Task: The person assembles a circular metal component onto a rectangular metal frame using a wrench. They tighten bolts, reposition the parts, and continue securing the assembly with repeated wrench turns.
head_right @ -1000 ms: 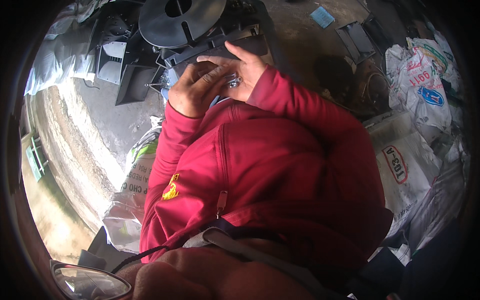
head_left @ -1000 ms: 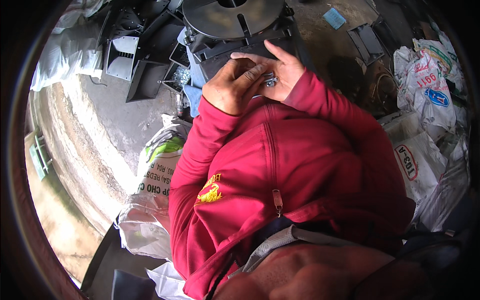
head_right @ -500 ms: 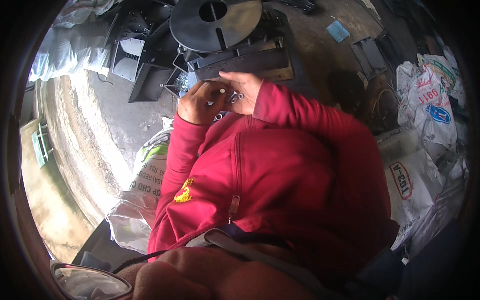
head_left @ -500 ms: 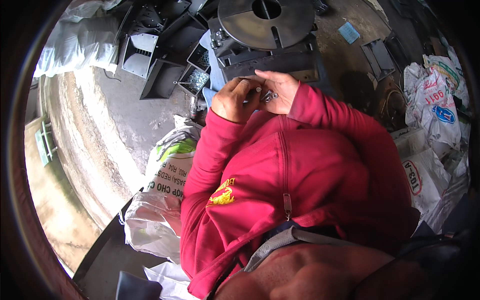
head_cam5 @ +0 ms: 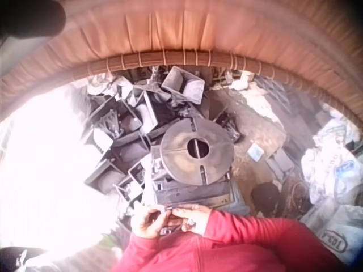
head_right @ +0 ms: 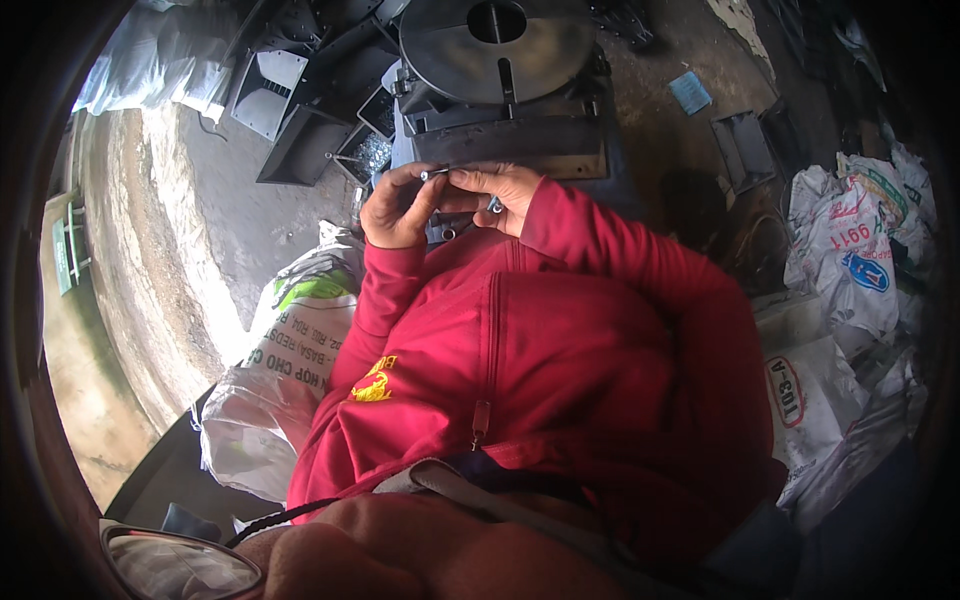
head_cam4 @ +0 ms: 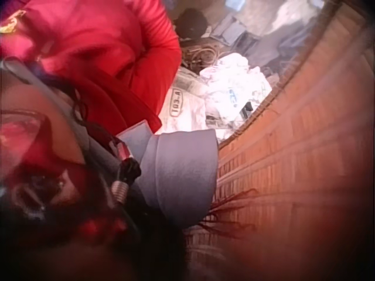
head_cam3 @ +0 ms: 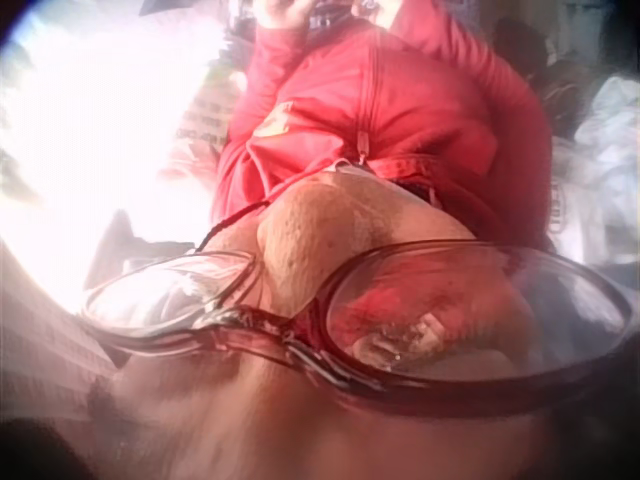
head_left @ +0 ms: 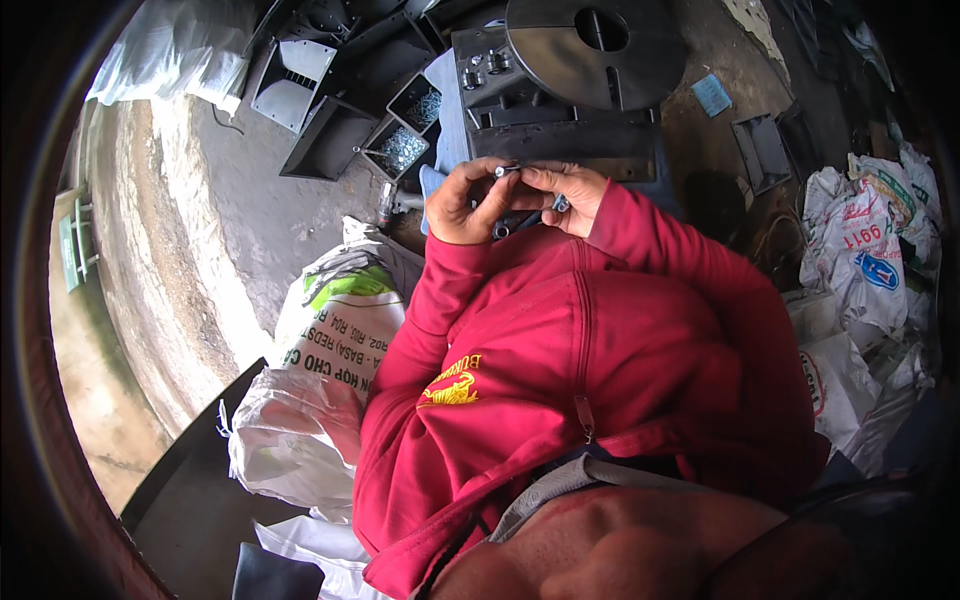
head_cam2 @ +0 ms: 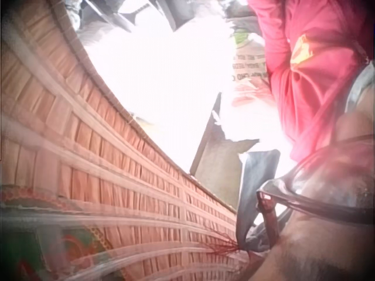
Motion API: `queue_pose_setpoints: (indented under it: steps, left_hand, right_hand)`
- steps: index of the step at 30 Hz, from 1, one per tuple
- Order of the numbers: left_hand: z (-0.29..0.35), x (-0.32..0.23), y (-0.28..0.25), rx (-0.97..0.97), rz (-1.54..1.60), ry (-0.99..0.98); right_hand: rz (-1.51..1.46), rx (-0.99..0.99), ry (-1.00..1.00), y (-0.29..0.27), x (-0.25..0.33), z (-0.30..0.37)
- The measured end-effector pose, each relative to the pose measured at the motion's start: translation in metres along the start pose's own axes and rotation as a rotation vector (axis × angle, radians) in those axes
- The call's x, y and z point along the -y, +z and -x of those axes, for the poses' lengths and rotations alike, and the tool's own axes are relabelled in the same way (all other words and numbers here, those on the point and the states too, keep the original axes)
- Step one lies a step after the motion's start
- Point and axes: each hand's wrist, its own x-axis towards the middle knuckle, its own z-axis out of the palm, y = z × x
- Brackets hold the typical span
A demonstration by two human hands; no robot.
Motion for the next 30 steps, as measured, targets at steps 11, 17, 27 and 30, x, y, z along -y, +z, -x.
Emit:
queue_pose_setpoints:
  steps: [11,17,27,30]
  left_hand:
    - [-0.027,0.023,-0.04,-0.135,0.636,-0.396]
    - [-0.067,0.042,-0.062,0.15,-0.066,0.022]
    - [-0.137,0.02,-0.055,0.636,-0.866,0.249]
    - [-0.14,0.016,-0.055,0.711,-0.808,0.121]
  right_hand:
    - [0.076,-0.235,-0.047,0.005,0.007,-0.024]
    - [0.101,-0.262,-0.08,0.003,0.004,-0.031]
    - [0.055,-0.296,-0.152,0.005,0.002,-0.029]
    - [0.033,-0.319,-0.176,0.003,0.0,-0.031]
